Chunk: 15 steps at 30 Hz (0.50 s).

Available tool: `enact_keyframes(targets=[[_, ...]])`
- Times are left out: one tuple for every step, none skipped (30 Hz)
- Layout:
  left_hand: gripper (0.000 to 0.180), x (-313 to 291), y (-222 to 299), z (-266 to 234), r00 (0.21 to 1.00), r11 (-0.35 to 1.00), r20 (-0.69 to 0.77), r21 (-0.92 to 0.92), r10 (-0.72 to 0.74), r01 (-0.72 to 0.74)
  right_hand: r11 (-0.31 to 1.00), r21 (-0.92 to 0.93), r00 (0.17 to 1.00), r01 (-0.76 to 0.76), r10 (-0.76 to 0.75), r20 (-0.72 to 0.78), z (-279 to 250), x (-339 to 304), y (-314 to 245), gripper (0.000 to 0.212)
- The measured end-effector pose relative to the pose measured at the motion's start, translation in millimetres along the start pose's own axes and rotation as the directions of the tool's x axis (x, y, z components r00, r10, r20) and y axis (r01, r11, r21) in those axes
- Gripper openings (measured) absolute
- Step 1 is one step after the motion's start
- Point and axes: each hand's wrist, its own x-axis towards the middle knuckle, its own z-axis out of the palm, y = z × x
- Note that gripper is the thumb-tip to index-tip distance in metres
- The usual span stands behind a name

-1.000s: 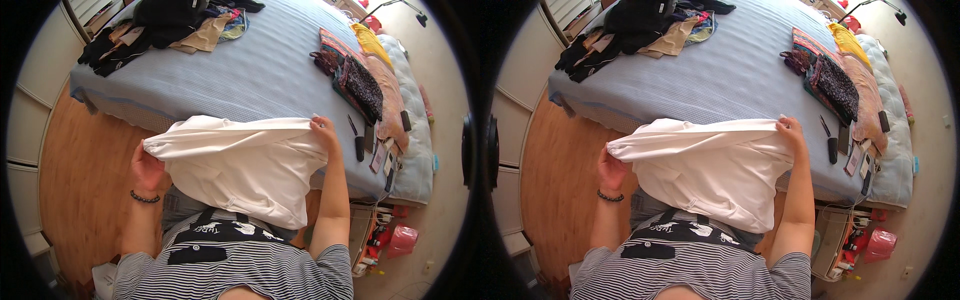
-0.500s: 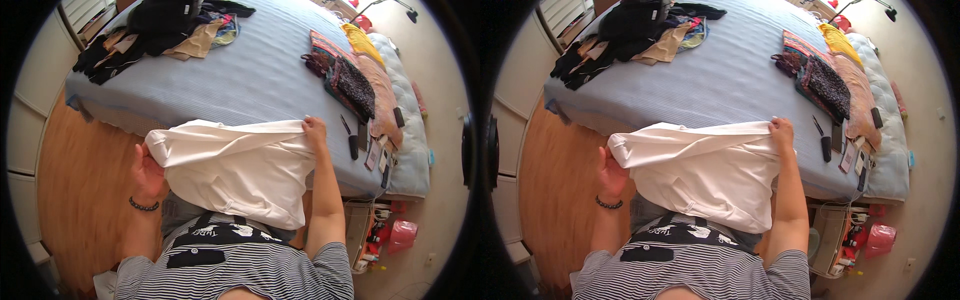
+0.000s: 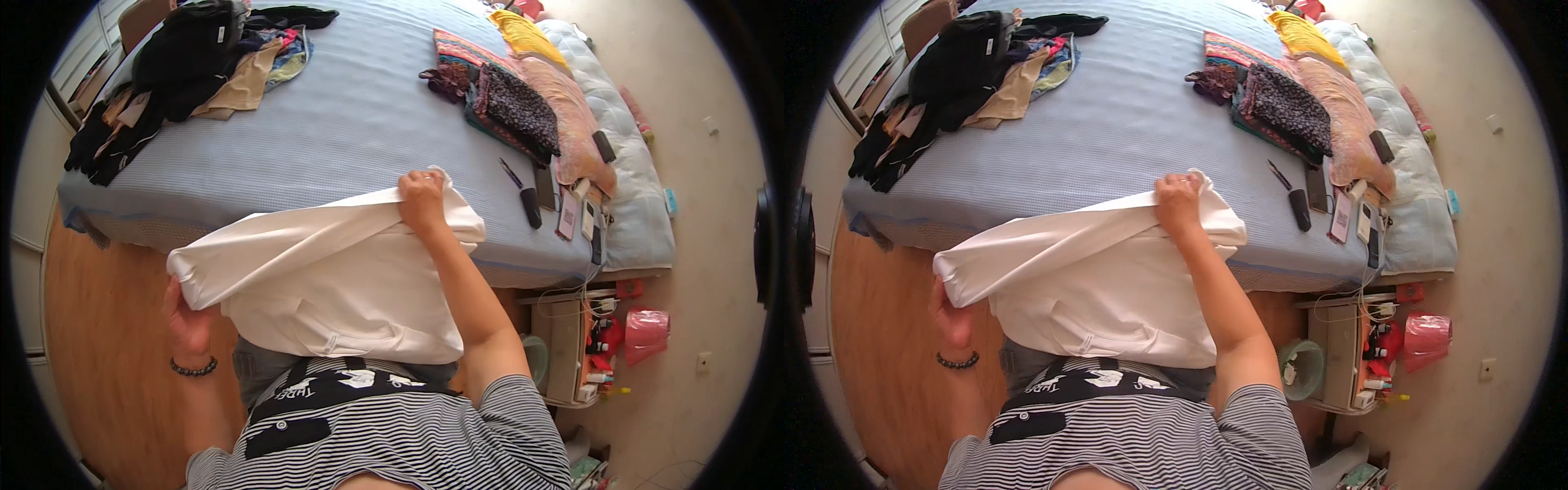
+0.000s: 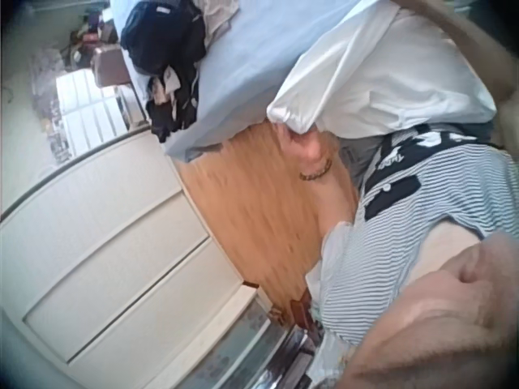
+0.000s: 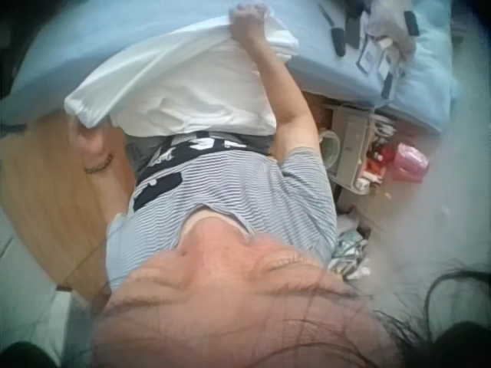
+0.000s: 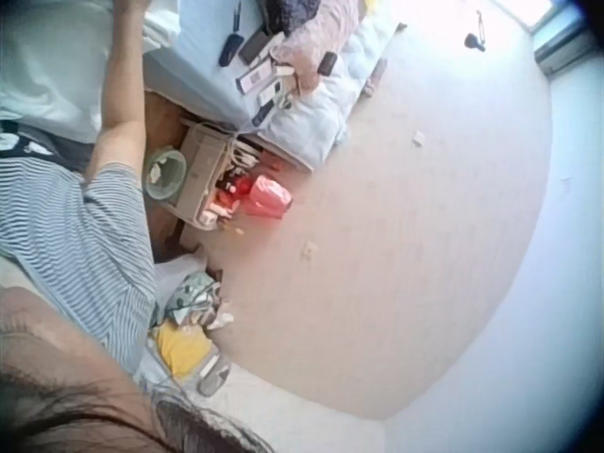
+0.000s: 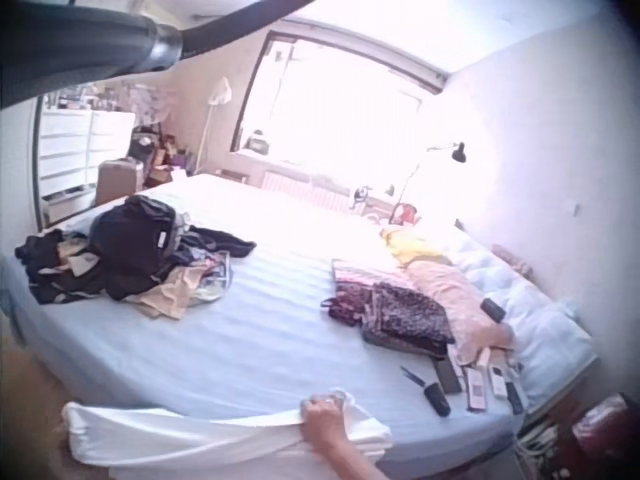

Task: The person folds a black short-sleeved shirt with green trim, a dark floral blouse, and a white long-sleeved shirt on a bed. They smooth each garment, fold the sleeves and sides, and stack the folded items on the bed.

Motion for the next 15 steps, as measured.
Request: enact_keyframes(targets=[[0.041, -1, 3, -1, 1.0, 1.0, -0.017, 0.005, 0.012, -0.012, 0.997, -0.037, 0.996, -0.073, 0.071, -0.057, 1, -1, 21, 0.011], [0.04, -4, 5, -3, 1.0, 0.999, -0.015, -0.031, 0.011, -0.011, 0.988, -0.064, 0.985, -0.139, 0.131, -0.116, 3, 1, 38, 0.009], [0.04, -4, 7, -10, 0.999, 1.0, -0.045, -0.024, 0.015, -0.016, 0.978, -0.046, 0.972, -0.201, 0.194, -0.131, 0, -1, 57, 0.009], [0.04, -3, 11, -20, 0.997, 1.0, -0.074, -0.016, 0.019, -0.02, 0.965, -0.027, 0.956, -0.262, 0.256, -0.146, -5, -3, 77, 0.009], [0.04, 0, 10, -29, 0.995, 1.0, -0.102, -0.013, 0.012, -0.013, 0.949, 0.074, 0.916, -0.306, 0.315, -0.249, -9, -8, 107, 0.009], [0.04, 4, 11, -33, 0.997, 1.0, -0.081, -0.012, 0.008, -0.009, 0.925, 0.183, 0.86, -0.332, 0.376, -0.346, -13, -12, 132, 0.009], [0.04, 6, 12, -38, 0.998, 1.0, -0.062, -0.009, 0.007, -0.008, 0.839, 0.37, 0.837, -0.399, 0.498, -0.227, -21, -17, 146, 0.01], [0.04, 10, 12, -41, 0.999, 1.0, -0.042, -0.006, 0.002, -0.002, 0.709, 0.53, 0.801, -0.465, 0.592, -0.088, -30, -23, 157, 0.012], [0.039, 12, 14, -44, 1.0, 1.0, -0.009, -0.024, -0.001, 0.0, 0.542, 0.661, 0.761, -0.518, 0.645, 0.067, -42, -22, 153, 0.013], [0.039, 16, 17, -46, 1.0, 0.999, 0.025, -0.043, -0.006, 0.007, 0.206, 0.832, 0.702, -0.515, 0.659, 0.271, -55, -31, 147, 0.015], [0.039, 23, 18, -50, 0.997, 0.998, 0.068, -0.064, -0.019, 0.024, 0.054, 0.873, 0.698, -0.485, 0.625, 0.349, -70, -43, 144, 0.015], [0.038, 30, 24, -62, 1.0, 0.997, 0.004, -0.072, -0.007, 0.007, -0.108, 0.887, 0.7, -0.448, 0.575, 0.424, -78, -55, 142, 0.016], [0.038, 38, 29, -72, 1.0, 0.997, 0.016, -0.081, -0.009, 0.01, -0.268, 0.874, 0.706, -0.406, 0.515, 0.486, -86, -69, 140, 0.017], [0.038, 48, 32, -83, 0.999, 0.996, 0.034, -0.092, -0.018, 0.021, -0.352, 0.848, 0.666, -0.395, 0.527, 0.529, -94, -86, 134, 0.02], [0.038, 56, 34, -91, 0.998, 0.994, 0.049, -0.101, -0.025, 0.03, -0.436, 0.816, 0.626, -0.378, 0.53, 0.573, -100, -100, 124, 0.024]])
